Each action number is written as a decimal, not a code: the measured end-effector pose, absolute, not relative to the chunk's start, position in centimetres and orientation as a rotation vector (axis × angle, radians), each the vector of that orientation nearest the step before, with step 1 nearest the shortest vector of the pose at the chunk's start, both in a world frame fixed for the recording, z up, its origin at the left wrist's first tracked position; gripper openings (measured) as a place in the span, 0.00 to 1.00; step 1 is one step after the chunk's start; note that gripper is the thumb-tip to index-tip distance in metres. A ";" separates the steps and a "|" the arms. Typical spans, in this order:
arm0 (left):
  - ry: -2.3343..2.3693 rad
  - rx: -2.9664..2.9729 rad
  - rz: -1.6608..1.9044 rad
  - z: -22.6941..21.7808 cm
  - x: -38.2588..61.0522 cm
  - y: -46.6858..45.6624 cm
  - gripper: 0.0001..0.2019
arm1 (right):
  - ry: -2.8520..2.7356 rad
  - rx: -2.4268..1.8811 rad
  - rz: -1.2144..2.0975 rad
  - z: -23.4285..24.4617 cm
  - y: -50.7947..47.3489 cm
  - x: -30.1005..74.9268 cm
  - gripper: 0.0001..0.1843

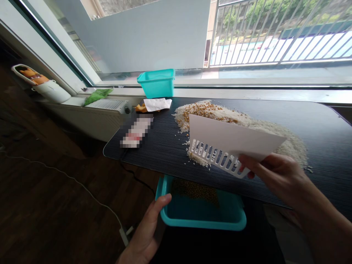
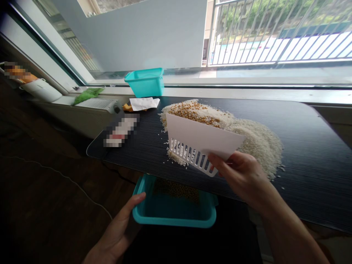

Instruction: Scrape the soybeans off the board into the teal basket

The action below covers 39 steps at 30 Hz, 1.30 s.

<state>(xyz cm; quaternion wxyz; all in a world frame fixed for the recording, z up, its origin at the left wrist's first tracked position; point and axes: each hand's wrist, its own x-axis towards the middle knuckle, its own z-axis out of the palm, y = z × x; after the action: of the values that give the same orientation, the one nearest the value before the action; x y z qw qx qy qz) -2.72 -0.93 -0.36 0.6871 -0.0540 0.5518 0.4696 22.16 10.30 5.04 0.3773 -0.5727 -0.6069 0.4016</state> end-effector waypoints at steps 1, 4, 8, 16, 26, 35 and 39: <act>1.239 -0.115 1.056 -0.3 -2.7 -0.9 0.19 | -1.556 -1.465 1.032 5.1 10.3 22.1 0.18; 1.246 -0.101 1.053 0.0 -2.6 -0.9 0.18 | -1.526 -1.484 0.980 5.2 10.4 22.1 0.16; 1.225 -0.112 1.054 0.0 -2.6 -1.0 0.19 | -1.477 -1.546 0.910 4.7 11.2 22.1 0.16; 1.237 -0.084 1.056 -0.1 -3.1 -1.1 0.14 | -1.550 -1.476 0.969 5.2 11.1 21.9 0.18; 1.306 -0.096 1.083 -0.4 -4.0 -0.9 0.15 | -1.563 -1.468 0.953 5.4 11.3 21.4 0.26; 1.267 -0.111 1.085 -0.3 -4.1 -0.7 0.19 | -1.577 -1.472 0.935 5.1 10.9 21.7 0.26; 1.242 -0.109 1.084 -0.7 -4.5 -0.9 0.20 | -1.590 -1.472 0.958 4.7 11.0 21.7 0.26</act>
<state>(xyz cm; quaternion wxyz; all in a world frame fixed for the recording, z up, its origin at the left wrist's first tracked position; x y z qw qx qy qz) -4.48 -0.93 -0.73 0.6777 -0.0487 0.5528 0.4825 21.71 10.95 4.73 0.3767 -0.5755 -0.6217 0.3746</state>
